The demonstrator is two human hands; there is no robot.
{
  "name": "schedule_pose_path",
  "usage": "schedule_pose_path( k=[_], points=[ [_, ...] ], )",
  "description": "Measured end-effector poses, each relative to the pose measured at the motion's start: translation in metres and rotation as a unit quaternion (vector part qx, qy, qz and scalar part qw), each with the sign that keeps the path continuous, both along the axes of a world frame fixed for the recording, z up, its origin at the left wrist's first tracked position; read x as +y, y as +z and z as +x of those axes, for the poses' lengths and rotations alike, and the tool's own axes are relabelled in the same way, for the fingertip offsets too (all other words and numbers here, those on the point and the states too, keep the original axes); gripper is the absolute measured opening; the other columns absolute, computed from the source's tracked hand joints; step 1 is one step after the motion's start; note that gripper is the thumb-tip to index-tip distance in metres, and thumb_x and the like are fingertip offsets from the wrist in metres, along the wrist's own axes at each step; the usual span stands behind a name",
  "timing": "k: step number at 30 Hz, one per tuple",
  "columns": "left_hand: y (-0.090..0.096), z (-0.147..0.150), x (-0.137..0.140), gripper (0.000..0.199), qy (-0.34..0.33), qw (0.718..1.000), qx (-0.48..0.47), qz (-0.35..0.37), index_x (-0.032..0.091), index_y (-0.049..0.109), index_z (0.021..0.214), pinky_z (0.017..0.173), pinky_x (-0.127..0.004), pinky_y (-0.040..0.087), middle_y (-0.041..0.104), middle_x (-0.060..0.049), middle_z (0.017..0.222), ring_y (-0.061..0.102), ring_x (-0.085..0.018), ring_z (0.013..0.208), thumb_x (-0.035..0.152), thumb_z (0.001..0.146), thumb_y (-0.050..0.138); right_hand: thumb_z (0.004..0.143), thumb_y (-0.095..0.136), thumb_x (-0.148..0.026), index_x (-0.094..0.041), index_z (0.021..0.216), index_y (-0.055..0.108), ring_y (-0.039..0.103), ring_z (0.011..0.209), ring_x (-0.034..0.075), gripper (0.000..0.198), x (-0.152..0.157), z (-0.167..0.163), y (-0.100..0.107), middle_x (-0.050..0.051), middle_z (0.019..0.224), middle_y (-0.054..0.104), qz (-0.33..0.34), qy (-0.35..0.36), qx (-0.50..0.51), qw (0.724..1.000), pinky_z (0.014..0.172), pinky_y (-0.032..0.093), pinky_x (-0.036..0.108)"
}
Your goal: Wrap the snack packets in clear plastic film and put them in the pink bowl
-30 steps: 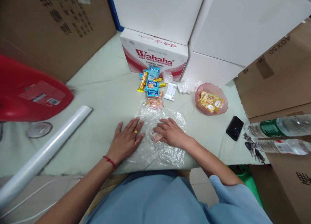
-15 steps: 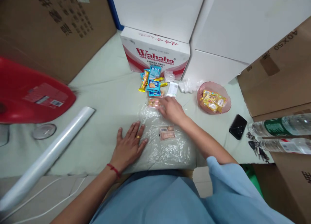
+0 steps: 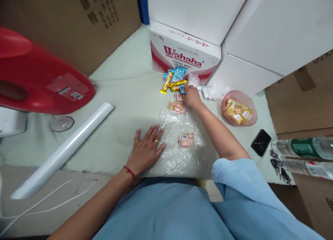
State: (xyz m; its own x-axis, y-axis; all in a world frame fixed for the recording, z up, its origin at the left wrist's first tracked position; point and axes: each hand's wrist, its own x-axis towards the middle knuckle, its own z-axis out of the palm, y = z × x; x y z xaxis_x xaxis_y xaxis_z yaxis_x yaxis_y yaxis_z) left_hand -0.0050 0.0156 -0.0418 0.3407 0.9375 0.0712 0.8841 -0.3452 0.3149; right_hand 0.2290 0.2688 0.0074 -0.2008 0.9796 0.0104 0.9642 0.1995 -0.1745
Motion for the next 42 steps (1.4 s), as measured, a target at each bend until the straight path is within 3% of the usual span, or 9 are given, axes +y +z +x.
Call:
schedule_pose_path(
  k=[5,9,12,15,21,27,33,38,42],
  points=[
    [-0.002,-0.001,0.0,0.061,0.0,1.0,-0.016,-0.003,0.026,0.04,0.167,0.134,-0.069,0.006,0.033,-0.011,0.176,0.034,-0.031,0.163,0.047,0.109,0.042,0.098,0.055,-0.035,-0.011,0.149,0.056,0.063,0.121,0.039,0.056,0.005,0.031,-0.006,0.023,0.134,0.068,-0.014,-0.02,0.04,0.999,0.105,0.051,0.054],
    [-0.002,-0.001,-0.001,0.062,0.001,1.0,-0.024,-0.001,0.024,0.04,0.167,0.134,-0.069,0.005,0.033,-0.011,0.176,0.034,-0.031,0.163,0.046,0.109,0.042,0.098,0.06,-0.059,-0.016,0.146,0.061,0.048,0.14,0.045,0.064,0.011,0.003,0.003,0.022,0.155,0.054,0.018,0.053,-0.017,0.998,0.113,0.042,0.064],
    [-0.002,-0.001,-0.001,0.062,0.001,1.0,-0.025,0.001,0.024,0.04,0.167,0.134,-0.069,0.004,0.034,-0.011,0.175,0.035,-0.031,0.163,0.046,0.11,0.042,0.111,0.038,-0.041,-0.016,0.141,0.063,0.042,0.144,0.042,0.046,0.021,-0.038,0.013,0.019,0.162,0.047,0.078,0.119,-0.049,0.989,0.113,0.041,0.063],
    [-0.002,-0.001,-0.001,0.062,0.001,1.0,-0.023,0.005,0.025,0.039,0.168,0.134,-0.069,0.004,0.035,-0.012,0.175,0.036,-0.032,0.162,0.045,0.109,0.044,0.11,0.029,-0.021,-0.016,0.134,0.066,0.041,0.146,0.04,0.044,0.038,-0.075,0.014,0.016,0.165,0.045,0.055,0.212,-0.104,0.97,0.112,0.042,0.059],
    [0.0,-0.002,-0.001,0.061,0.002,1.0,-0.02,-0.006,0.023,0.041,0.166,0.134,-0.067,0.003,0.034,-0.011,0.175,0.034,-0.03,0.163,0.048,0.11,0.04,0.111,0.031,-0.032,-0.015,0.133,0.065,0.038,0.142,0.043,0.043,0.047,-0.086,0.019,0.02,0.135,0.063,0.047,0.204,-0.11,0.972,0.115,0.034,0.067],
    [0.002,-0.003,-0.001,0.062,-0.004,1.0,-0.029,-0.011,0.024,0.04,0.167,0.134,-0.07,0.006,0.034,-0.011,0.176,0.034,-0.032,0.163,0.048,0.11,0.04,0.109,0.036,-0.056,-0.021,0.149,0.054,0.05,0.132,0.043,0.056,-0.031,0.001,0.061,0.019,0.135,0.063,0.102,0.067,0.025,0.992,0.109,0.042,0.067],
    [0.001,-0.002,0.0,0.063,-0.009,1.0,-0.018,-0.007,0.022,0.038,0.168,0.133,-0.072,0.003,0.033,-0.014,0.176,0.033,-0.033,0.163,0.046,0.11,0.039,0.103,0.041,-0.072,-0.024,0.13,0.062,0.07,0.081,0.027,0.059,-0.134,0.09,0.052,0.009,0.095,0.073,-0.067,0.0,0.177,0.982,0.079,0.059,0.043],
    [0.0,0.0,0.0,0.063,-0.008,1.0,-0.009,0.004,0.023,0.036,0.169,0.132,-0.072,0.001,0.033,-0.014,0.176,0.034,-0.033,0.163,0.044,0.109,0.04,0.109,0.038,-0.055,-0.02,0.151,0.054,0.069,0.118,0.032,0.057,-0.188,0.087,0.038,0.017,0.131,0.07,-0.08,0.106,0.152,0.979,0.105,0.055,0.051],
    [-0.002,0.001,0.0,0.062,-0.002,1.0,0.003,0.015,0.024,0.037,0.168,0.133,-0.07,0.002,0.034,-0.014,0.176,0.035,-0.031,0.162,0.045,0.109,0.039,0.112,0.038,-0.039,-0.019,0.155,0.053,0.064,0.122,0.03,0.049,-0.208,0.054,0.03,0.018,0.139,0.066,-0.079,0.187,0.101,0.974,0.104,0.054,0.047]
  ],
)
